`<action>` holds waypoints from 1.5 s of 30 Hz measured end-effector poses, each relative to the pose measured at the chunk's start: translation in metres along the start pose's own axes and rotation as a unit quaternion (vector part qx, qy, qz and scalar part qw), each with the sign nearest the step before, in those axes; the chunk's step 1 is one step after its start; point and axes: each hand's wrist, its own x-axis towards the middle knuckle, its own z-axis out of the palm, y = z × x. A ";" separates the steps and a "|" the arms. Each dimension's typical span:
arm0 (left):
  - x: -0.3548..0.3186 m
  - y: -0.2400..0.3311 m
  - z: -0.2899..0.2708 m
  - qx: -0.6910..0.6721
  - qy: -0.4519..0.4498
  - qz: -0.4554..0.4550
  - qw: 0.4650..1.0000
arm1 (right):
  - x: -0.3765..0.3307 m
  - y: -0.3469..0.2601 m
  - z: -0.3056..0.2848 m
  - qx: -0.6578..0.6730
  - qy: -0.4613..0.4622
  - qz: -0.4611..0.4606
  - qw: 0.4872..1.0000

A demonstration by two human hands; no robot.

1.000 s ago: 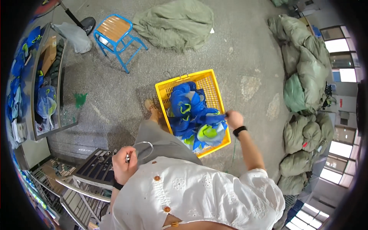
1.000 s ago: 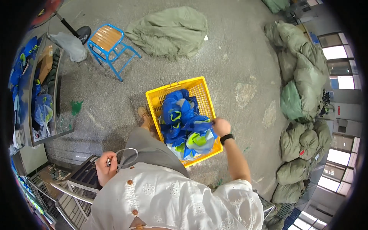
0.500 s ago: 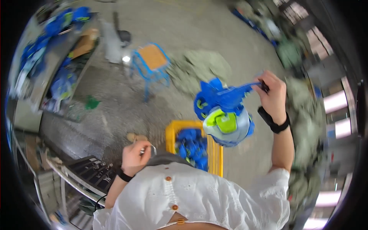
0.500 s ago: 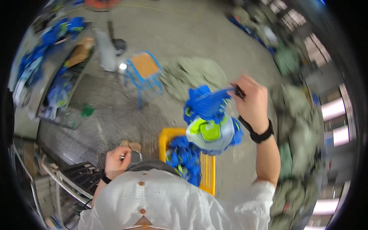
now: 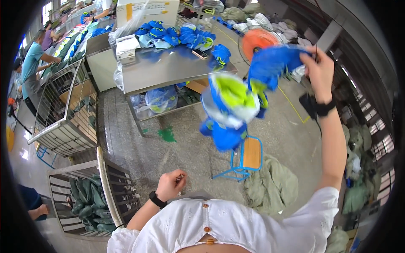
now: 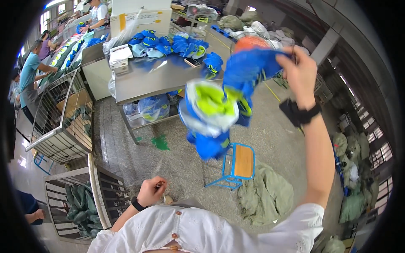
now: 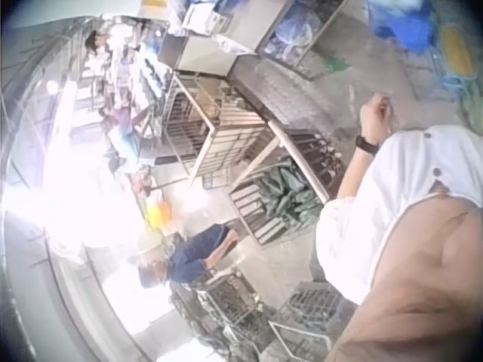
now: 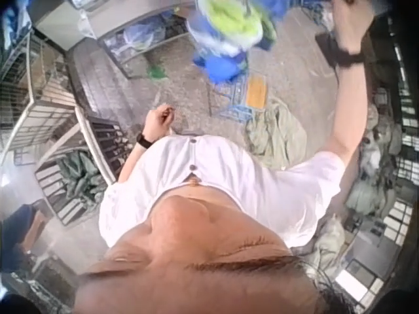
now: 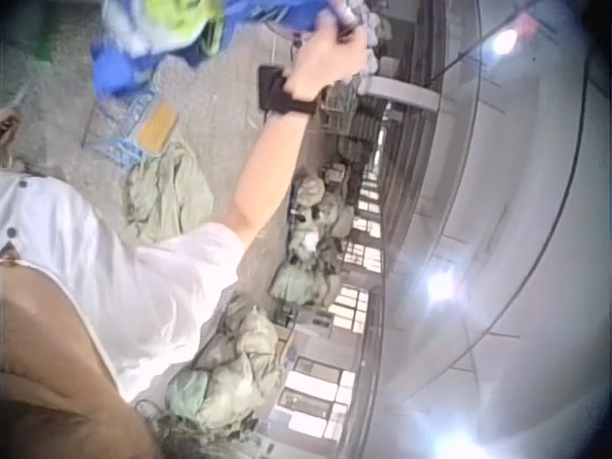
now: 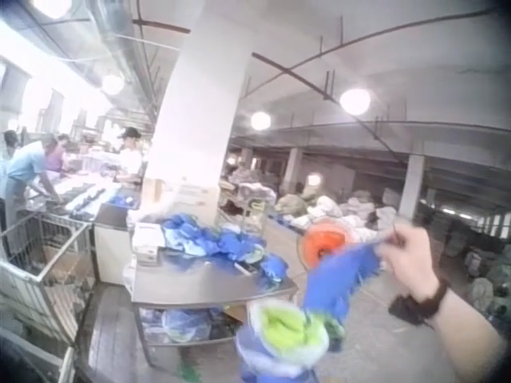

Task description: The recorder sorts through various blue shoe components on a table and places them into bins or bundles.

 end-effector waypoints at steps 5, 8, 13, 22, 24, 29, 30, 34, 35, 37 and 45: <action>0.036 -0.020 -0.021 0.001 0.083 -0.083 0.993 | 0.139 0.089 0.100 0.193 0.208 -0.071 0.956; 0.056 -0.031 -0.034 0.035 0.161 -0.118 0.979 | 0.193 0.164 0.178 0.312 0.291 0.012 0.904; 0.096 -0.060 -0.036 0.069 0.229 -0.203 0.950 | 0.168 0.282 0.378 0.380 0.182 0.077 0.903; 0.281 -0.161 -0.043 0.108 0.182 -0.298 0.931 | 0.037 0.459 0.634 0.170 -0.031 0.280 0.944; 0.306 -0.190 -0.047 0.153 0.197 -0.335 0.909 | 0.069 0.449 0.649 0.128 -0.099 0.209 0.965; 0.371 -0.218 -0.034 0.101 0.192 -0.354 0.910 | 0.181 0.486 0.676 0.192 -0.262 0.095 0.941; 0.376 -0.215 -0.028 0.095 0.202 -0.374 0.900 | 0.203 0.482 0.683 0.129 -0.267 0.110 0.949; 0.346 -0.222 0.002 0.085 0.308 -0.465 0.825 | 0.285 0.440 0.702 0.034 -0.279 0.178 0.943; 0.334 -0.221 0.008 0.098 0.344 -0.509 0.783 | 0.294 0.428 0.706 -0.036 -0.317 0.159 0.934; 0.292 -0.228 0.032 0.103 0.435 -0.528 0.722 | 0.294 0.394 0.717 -0.140 -0.176 -0.035 0.974; 0.204 -0.216 0.062 0.113 0.455 -0.551 0.691 | 0.123 0.230 0.696 0.224 -0.373 -0.343 0.833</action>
